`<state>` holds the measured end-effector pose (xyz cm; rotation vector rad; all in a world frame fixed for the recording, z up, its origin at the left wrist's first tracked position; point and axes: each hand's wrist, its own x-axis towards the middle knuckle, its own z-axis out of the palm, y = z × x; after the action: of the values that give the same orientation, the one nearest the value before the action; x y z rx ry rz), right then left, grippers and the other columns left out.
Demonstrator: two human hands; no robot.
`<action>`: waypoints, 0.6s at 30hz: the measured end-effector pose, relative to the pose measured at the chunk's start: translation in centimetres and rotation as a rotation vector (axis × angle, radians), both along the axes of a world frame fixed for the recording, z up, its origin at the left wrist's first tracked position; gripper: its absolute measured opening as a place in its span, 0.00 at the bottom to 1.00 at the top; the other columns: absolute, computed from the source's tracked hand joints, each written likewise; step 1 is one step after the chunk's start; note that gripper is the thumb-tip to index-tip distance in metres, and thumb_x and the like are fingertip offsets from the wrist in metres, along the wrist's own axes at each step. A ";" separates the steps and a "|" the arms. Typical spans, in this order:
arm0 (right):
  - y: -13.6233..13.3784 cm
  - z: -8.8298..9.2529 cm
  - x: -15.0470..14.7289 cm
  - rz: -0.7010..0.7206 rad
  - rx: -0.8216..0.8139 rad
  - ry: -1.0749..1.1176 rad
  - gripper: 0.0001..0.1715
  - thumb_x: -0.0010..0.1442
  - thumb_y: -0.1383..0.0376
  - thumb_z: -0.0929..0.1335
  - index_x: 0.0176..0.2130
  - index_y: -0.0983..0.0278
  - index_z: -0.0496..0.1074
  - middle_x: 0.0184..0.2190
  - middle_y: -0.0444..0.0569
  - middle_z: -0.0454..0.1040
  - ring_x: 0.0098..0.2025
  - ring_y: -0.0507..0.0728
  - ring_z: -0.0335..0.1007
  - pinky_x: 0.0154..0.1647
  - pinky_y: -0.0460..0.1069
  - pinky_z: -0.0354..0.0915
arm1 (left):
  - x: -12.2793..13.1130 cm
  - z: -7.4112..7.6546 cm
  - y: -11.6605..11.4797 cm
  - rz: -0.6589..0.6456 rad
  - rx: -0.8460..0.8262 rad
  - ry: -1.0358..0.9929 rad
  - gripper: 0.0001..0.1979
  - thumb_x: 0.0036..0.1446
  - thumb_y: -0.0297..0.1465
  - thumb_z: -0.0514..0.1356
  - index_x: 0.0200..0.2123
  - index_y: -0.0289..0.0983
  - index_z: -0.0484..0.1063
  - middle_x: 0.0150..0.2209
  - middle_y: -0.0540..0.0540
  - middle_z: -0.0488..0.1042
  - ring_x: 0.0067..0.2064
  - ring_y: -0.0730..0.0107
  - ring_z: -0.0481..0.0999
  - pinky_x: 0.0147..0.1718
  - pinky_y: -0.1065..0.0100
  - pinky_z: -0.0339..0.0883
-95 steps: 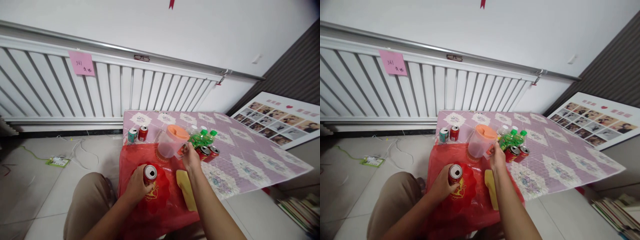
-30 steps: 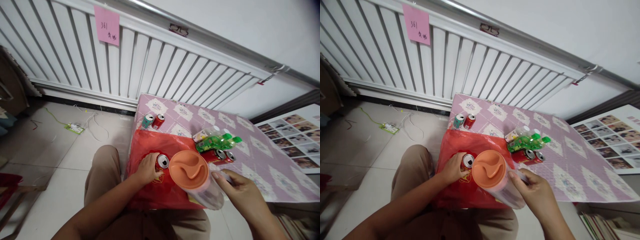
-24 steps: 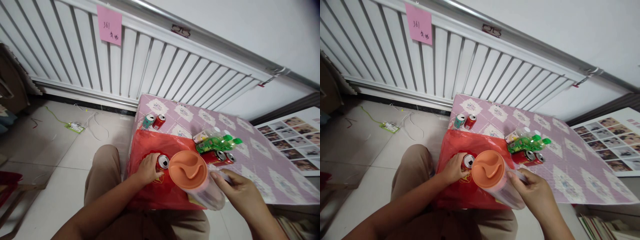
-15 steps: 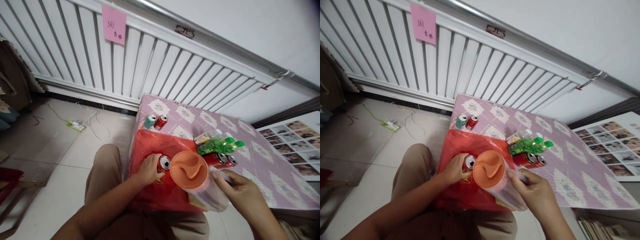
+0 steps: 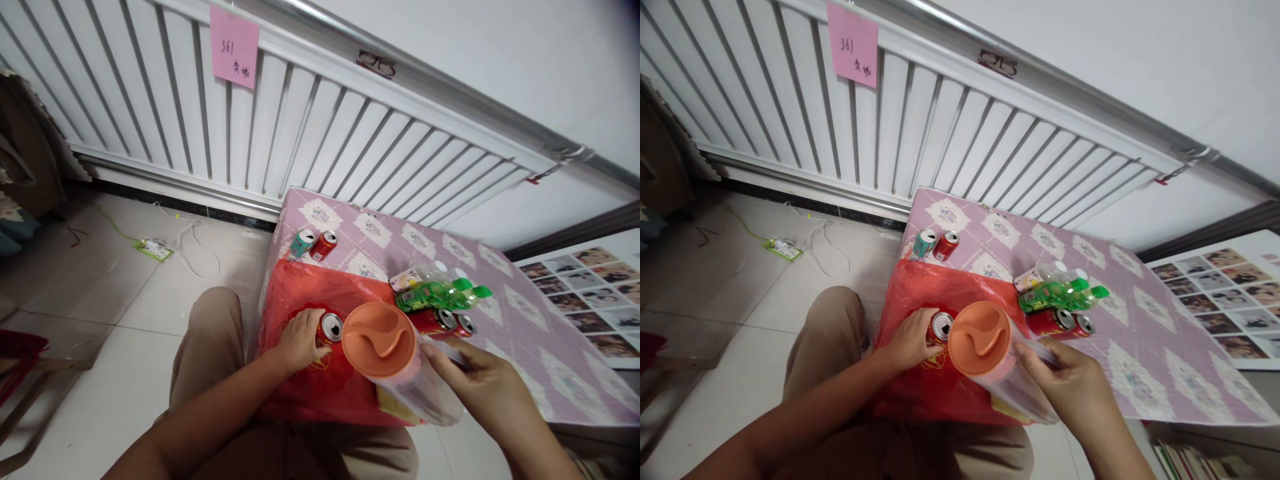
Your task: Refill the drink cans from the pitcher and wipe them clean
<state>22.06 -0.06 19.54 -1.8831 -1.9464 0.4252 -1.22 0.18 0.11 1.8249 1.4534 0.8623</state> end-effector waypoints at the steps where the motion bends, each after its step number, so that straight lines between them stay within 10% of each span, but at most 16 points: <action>1: 0.1 0.1 -0.1 0.001 -0.008 -0.006 0.23 0.51 0.45 0.70 0.23 0.61 0.76 0.19 0.46 0.73 0.20 0.55 0.66 0.17 0.47 0.61 | 0.0 0.0 0.0 -0.003 -0.004 0.001 0.40 0.46 0.33 0.72 0.60 0.38 0.58 0.57 0.37 0.69 0.58 0.47 0.70 0.57 0.49 0.66; 18: 0.6 1.1 -0.7 0.080 -0.051 -0.078 0.23 0.53 0.47 0.70 0.21 0.62 0.74 0.18 0.47 0.73 0.20 0.55 0.68 0.17 0.45 0.63 | -0.1 -0.1 0.0 0.001 0.013 -0.028 0.40 0.45 0.32 0.72 0.60 0.38 0.58 0.58 0.37 0.69 0.58 0.47 0.70 0.57 0.48 0.66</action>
<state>21.40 0.55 20.61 -1.8841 -2.0865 0.4350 -1.28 0.20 0.02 1.8147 1.4349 0.8963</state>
